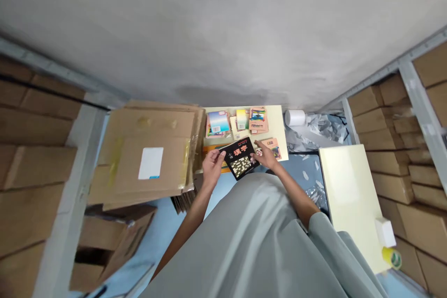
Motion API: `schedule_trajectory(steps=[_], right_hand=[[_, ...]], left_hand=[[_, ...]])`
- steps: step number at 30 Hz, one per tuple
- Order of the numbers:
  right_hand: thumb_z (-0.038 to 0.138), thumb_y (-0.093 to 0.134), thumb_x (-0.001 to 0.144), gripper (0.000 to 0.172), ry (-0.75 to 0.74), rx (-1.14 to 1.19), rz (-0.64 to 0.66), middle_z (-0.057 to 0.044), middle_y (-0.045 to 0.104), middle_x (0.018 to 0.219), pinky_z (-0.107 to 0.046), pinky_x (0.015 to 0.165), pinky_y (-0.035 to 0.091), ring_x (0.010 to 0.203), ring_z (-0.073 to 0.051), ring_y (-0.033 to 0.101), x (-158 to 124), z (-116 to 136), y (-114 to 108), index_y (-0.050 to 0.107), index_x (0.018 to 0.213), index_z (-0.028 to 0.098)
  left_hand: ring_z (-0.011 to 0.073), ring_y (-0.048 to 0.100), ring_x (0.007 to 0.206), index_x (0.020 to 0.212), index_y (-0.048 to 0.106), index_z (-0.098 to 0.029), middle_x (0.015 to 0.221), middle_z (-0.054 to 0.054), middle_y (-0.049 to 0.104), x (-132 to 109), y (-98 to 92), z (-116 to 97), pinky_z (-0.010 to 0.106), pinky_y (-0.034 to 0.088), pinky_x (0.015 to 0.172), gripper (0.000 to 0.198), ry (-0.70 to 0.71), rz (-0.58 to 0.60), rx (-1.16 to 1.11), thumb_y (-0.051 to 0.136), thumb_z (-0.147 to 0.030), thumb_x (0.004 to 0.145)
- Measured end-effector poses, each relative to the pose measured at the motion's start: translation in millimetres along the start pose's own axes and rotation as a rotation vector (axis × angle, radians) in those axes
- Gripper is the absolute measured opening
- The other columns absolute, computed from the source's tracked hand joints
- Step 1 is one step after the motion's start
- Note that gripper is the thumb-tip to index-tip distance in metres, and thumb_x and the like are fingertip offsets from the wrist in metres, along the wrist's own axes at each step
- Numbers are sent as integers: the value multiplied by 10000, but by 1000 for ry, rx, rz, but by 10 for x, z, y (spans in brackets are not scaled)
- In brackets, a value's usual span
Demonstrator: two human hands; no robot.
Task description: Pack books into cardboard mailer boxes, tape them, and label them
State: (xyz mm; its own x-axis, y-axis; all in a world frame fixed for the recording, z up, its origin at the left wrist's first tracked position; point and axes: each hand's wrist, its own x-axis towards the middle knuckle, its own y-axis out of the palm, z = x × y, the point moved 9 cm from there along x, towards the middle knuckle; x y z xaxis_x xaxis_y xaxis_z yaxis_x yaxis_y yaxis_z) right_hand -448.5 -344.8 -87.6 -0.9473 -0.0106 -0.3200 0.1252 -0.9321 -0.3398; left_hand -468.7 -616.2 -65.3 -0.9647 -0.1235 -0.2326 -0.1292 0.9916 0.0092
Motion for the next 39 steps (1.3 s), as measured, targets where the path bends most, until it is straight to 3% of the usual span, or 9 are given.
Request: schedule_trajectory(steps=[2, 4, 7, 11, 15, 20, 28, 33, 39], right_hand=[[641, 845, 803, 702, 63, 197, -3, -125, 817, 1170, -473, 1009, 597, 1098, -316, 767, -265, -64, -218, 732, 1338, 201], [657, 860, 782, 580, 112, 376, -66, -67, 818, 972, -404, 868, 618, 877, -256, 770, -587, -129, -468, 775, 1128, 199], [641, 904, 745, 524, 158, 564, -318, -37, 807, 919, -353, 788, 602, 774, -207, 732, -1176, -265, -941, 763, 991, 200], [619, 940, 712, 524, 220, 689, -675, -18, 783, 835, -308, 732, 558, 757, -187, 704, -2100, -526, -1500, 787, 974, 192], [602, 948, 723, 528, 253, 873, -878, -36, 808, 897, -287, 700, 536, 788, -190, 725, -2900, -871, -1834, 814, 1047, 206], [598, 981, 674, 553, 220, 1028, -996, -51, 842, 960, -297, 737, 563, 817, -194, 746, -3557, -1361, -2229, 834, 1050, 220], [585, 985, 667, 574, 220, 1200, -1083, -70, 860, 1091, -381, 942, 607, 975, -240, 792, -4436, -2135, -2958, 855, 1099, 230], [567, 967, 714, 558, 197, 1223, -1154, -80, 847, 1175, -465, 1075, 581, 1081, -274, 783, -4845, -2394, -3230, 859, 1150, 236], [548, 1025, 591, 697, 285, 1203, -1405, -62, 837, 1037, -483, 1074, 580, 1022, -267, 762, -5095, -2587, -3204, 856, 1164, 189]], left_hand=[[205, 693, 889, 937, 644, -224, 887, 33, 703, 80, 387, -93, 312, 563, 847, 543, -11, 144, 15, 818, -716, 786], [220, 712, 960, 975, 662, -218, 946, 55, 733, 100, 836, -131, 334, 573, 913, 555, -39, 274, 37, 823, -713, 785], [249, 733, 1085, 1063, 700, -207, 1086, 103, 776, -21, 1596, -128, 379, 578, 1006, 592, -97, 489, 77, 822, -718, 789], [296, 736, 1207, 1167, 743, -196, 1252, 161, 788, -522, 2618, -78, 439, 576, 1069, 674, -206, 863, 156, 832, -736, 773], [318, 754, 1171, 1145, 784, -179, 1229, 174, 808, -1178, 3376, -43, 457, 592, 1036, 725, -275, 1133, 278, 845, -773, 734], [296, 762, 1050, 1040, 813, -169, 1088, 138, 836, -1958, 4151, 67, 451, 586, 1012, 721, -324, 1257, 399, 896, -769, 649], [282, 750, 1029, 1017, 809, -180, 1044, 109, 833, -3044, 5240, 270, 399, 578, 977, 648, -326, 1272, 472, 913, -702, 647], [251, 748, 984, 1003, 811, -196, 1048, 99, 827, -3451, 5752, 337, 366, 578, 953, 600, -327, 1353, 541, 917, -678, 662], [270, 734, 1031, 997, 820, -198, 1034, 88, 827, -3675, 6311, 367, 369, 579, 969, 577, -265, 1488, 593, 922, -660, 666]])
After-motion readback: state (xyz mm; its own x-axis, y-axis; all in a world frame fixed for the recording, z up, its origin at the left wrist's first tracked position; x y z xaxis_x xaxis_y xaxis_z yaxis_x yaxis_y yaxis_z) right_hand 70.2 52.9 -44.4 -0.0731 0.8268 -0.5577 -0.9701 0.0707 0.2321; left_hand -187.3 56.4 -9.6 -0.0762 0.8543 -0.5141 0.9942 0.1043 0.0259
